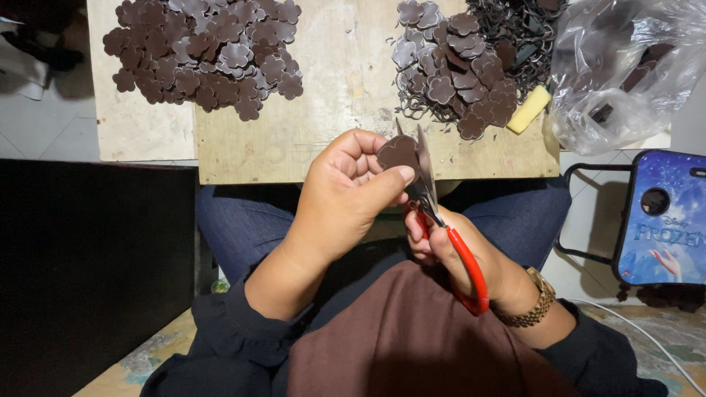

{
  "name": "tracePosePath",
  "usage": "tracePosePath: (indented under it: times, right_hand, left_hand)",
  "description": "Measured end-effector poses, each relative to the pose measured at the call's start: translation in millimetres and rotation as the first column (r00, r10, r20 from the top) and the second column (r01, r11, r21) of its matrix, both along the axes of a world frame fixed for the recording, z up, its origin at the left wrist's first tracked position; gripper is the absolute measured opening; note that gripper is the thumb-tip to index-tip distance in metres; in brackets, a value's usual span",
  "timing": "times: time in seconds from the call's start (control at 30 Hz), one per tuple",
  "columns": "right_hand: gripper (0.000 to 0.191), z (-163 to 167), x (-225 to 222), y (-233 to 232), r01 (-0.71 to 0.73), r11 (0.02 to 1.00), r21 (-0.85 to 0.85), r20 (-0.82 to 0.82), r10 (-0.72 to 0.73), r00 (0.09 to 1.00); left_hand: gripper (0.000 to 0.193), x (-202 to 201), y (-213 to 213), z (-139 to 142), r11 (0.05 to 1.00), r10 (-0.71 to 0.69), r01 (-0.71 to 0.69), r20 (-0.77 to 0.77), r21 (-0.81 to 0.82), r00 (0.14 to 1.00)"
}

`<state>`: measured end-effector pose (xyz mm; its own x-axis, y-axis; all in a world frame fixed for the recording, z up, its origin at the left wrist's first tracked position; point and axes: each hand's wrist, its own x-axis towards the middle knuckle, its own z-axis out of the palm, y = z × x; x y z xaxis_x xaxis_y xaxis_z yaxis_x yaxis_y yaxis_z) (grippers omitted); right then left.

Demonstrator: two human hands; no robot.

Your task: The person sits on the floor and uses red-handled scissors to trim the edges of small, dark, flower-shaped craft pieces. They pick up each piece, trim it, and place it into a pile on a wooden board.

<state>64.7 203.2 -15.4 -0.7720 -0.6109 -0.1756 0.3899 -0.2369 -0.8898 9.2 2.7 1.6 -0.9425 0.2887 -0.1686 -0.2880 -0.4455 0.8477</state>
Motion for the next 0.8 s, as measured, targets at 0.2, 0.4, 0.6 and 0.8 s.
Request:
tracePosePath:
  times: [0.2,0.4,0.6,0.8]
  right_hand:
    - [0.060,-2.7,0.6,2.9,-0.022,1.000,0.014,0.031,0.021,0.999]
    - [0.060,0.2,-1.2,2.8,-0.034,0.999,0.016,0.035,0.034,0.999]
    - [0.060,1.9,-3.6,2.3,-0.065,0.998,0.020,-0.095,0.067,0.993]
    - [0.057,0.3,-2.5,3.9,-0.063,0.998,0.000,-0.020,0.063,0.998]
  left_hand:
    - [0.023,-0.7,-3.7,2.1,1.000,-0.016,0.016,0.002,-0.010,1.000]
    - [0.018,-0.6,-4.3,4.3,0.999,-0.001,0.001,0.009,-0.041,1.000]
    - [0.020,0.0,-4.8,4.9,0.998,-0.021,0.019,-0.032,-0.064,0.999]
    - [0.019,0.0,-5.7,3.5,0.998,-0.018,0.016,-0.034,-0.057,0.999]
